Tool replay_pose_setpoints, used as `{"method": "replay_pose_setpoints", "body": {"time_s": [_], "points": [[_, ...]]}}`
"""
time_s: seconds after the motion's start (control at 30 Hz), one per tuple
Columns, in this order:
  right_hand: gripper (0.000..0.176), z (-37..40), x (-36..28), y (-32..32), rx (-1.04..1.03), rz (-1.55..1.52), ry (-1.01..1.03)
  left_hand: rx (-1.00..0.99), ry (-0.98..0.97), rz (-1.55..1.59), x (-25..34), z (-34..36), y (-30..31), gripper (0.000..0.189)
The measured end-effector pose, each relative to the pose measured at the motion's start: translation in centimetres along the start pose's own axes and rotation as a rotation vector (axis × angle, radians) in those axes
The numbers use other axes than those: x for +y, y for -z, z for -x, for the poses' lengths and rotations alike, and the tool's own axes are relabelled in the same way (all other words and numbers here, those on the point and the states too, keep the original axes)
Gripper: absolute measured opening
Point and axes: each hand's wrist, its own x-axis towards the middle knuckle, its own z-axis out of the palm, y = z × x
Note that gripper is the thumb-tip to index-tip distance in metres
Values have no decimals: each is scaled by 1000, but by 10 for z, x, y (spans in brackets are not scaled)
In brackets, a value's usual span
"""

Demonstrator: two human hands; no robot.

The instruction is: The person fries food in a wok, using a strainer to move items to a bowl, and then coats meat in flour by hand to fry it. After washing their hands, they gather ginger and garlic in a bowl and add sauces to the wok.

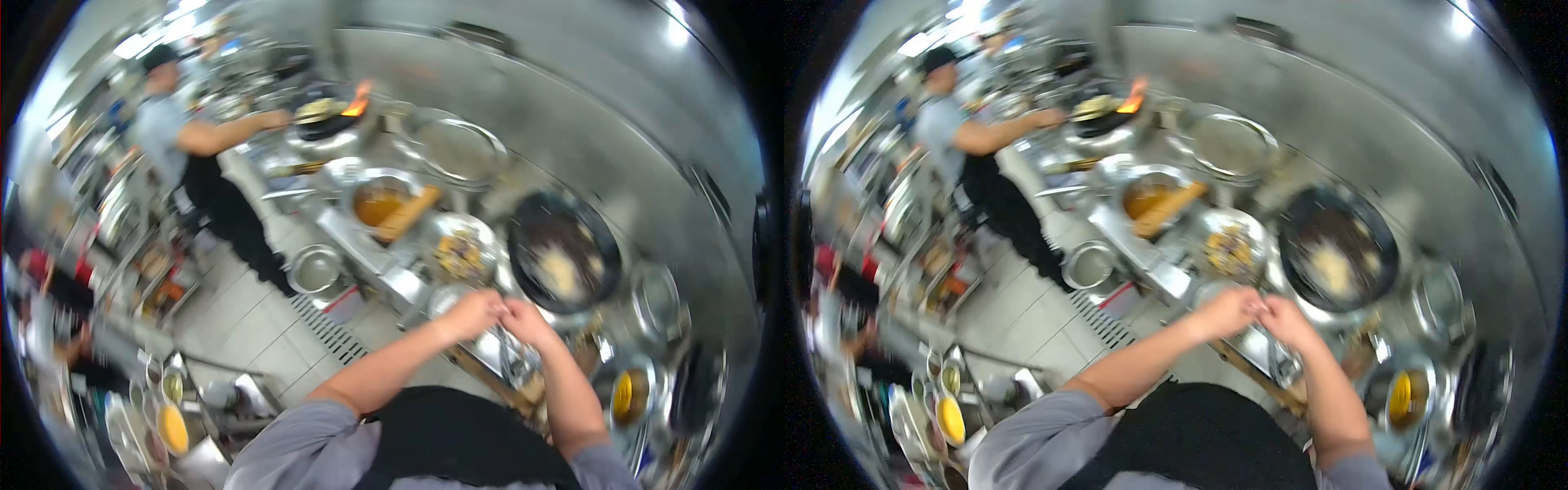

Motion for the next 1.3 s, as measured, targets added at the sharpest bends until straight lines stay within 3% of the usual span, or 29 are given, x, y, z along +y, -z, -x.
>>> {"method": "replay_pose_setpoints", "body": {"time_s": [0.07,0.2,0.4,0.47,0.53,0.6,0.67,0.7,0.73,0.77,0.8,0.87,0.93,1.0,1.03,1.07,1.1,1.13,1.17,1.2,1.3], "points": [[22,-3,2,-17,103,151,51,26,-20,-165,-15,0,-15,14],[19,-9,17,-35,145,147,133,64,-3,-129,-27,11,-21,13],[22,-13,11,-44,115,202,108,126,69,-154,-36,18,-27,16],[22,-13,9,-48,199,195,141,193,146,-141,-36,19,-27,15],[23,-10,5,-53,124,178,125,249,179,-155,-50,17,-22,13],[21,-6,8,-58,206,9,298,34,247,-307,-84,14,-4,12],[13,-2,9,-32,-70,-615,-18,64,301,-370,-104,20,14,13],[11,6,-16,-27,25,-810,-193,192,237,-219,-115,23,14,15],[13,15,-38,-29,176,-941,-183,314,165,-66,-120,27,15,17],[10,13,-31,-28,221,-931,-200,157,399,210,-85,32,33,18],[8,12,-17,-22,283,-920,-226,145,398,217,-89,33,34,18],[8,13,13,-2,38,-1212,-134,211,213,262,-96,26,12,16],[12,16,-3,6,35,-1311,-230,211,321,456,-79,34,8,16],[24,16,-6,11,91,-1307,-296,105,409,308,-66,38,12,21],[34,23,-26,17,81,-1362,-297,147,521,496,-68,39,5,27],[44,21,-17,15,65,-1398,-254,208,502,554,-68,41,3,34],[41,23,-14,16,-32,-1350,-165,199,657,532,-70,43,7,42],[38,26,-27,21,29,-1319,-238,245,704,797,-47,44,14,45],[28,30,-35,28,32,-1202,-317,243,673,798,-62,43,8,45],[29,31,-31,33,-61,-1154,-209,159,670,769,-62,41,12,39],[49,38,-26,54,90,-936,-136,79,587,802,-51,38,7,32]]}}
